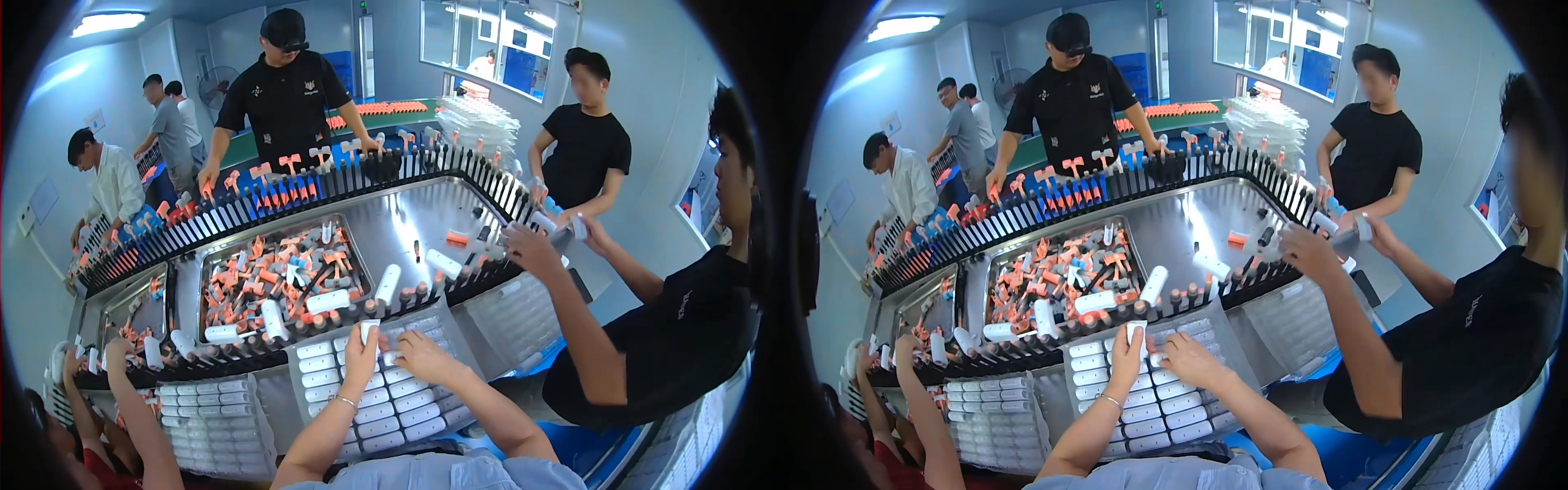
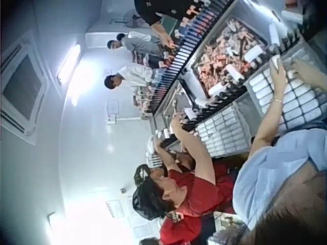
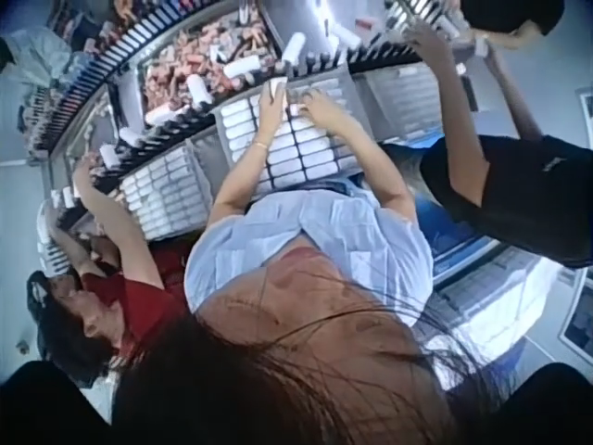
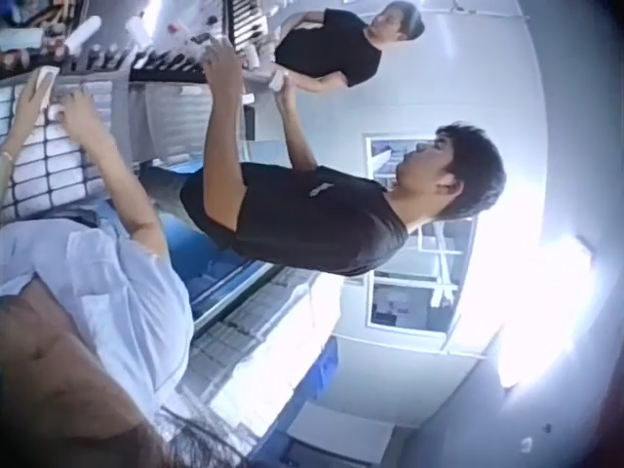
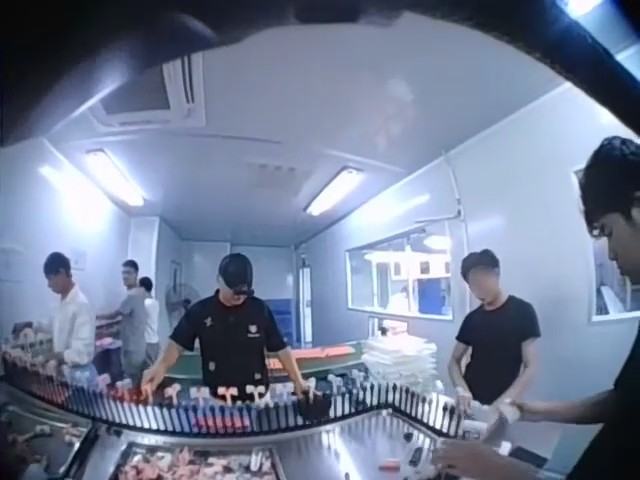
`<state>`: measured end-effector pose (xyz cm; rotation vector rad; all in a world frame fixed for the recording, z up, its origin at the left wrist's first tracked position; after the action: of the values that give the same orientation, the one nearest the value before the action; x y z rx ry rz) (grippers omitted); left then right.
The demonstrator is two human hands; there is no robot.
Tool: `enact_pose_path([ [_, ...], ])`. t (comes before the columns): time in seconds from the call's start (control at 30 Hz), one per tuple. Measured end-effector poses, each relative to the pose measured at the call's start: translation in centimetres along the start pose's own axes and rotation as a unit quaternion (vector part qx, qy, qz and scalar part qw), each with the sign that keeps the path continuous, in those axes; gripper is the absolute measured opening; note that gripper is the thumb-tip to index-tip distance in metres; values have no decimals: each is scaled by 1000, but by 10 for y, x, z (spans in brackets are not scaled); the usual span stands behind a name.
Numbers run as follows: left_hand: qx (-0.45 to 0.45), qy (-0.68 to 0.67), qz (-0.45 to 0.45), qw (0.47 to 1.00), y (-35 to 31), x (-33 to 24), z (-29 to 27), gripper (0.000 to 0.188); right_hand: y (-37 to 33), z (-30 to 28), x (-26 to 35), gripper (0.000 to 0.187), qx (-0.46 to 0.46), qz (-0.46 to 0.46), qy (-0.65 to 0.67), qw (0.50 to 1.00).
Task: Packing small components from a rotating circular conveyor into plastic trays.
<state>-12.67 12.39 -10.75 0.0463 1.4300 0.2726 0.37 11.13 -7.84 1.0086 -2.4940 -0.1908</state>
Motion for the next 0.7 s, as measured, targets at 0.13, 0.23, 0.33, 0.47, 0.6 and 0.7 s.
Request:
enact_pose_path([
  [0.13,-24,-11,0,1000,-2,-5,-4,20,-20,-41,-46,25,-111,257,116,953],
  [0.23,13,42,44,998,1,-4,-2,22,-20,-90,-83,25,-253,263,137,921],
  [0.33,7,50,35,998,1,-4,-3,27,11,-148,-72,36,-259,116,43,958],
  [0.47,29,76,28,996,0,-11,2,29,55,-153,-84,36,-154,44,-30,987],
  [0.6,34,76,24,996,-2,-1,-2,29,98,-105,-83,39,14,100,-46,994],
  [0.7,37,70,27,997,-1,0,-2,30,110,-78,-70,39,45,163,-82,982],
])
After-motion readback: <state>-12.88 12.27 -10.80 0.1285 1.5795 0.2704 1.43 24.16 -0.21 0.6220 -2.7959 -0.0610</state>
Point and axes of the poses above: each hand's wrist, its own y-axis towards the middle knuckle, its own z-axis out of the palm, x = y × z, the point moved 7 cm from there along y, towards the middle knuckle, and after that the axes turned 5 degrees about z, right-handed, at the moved point
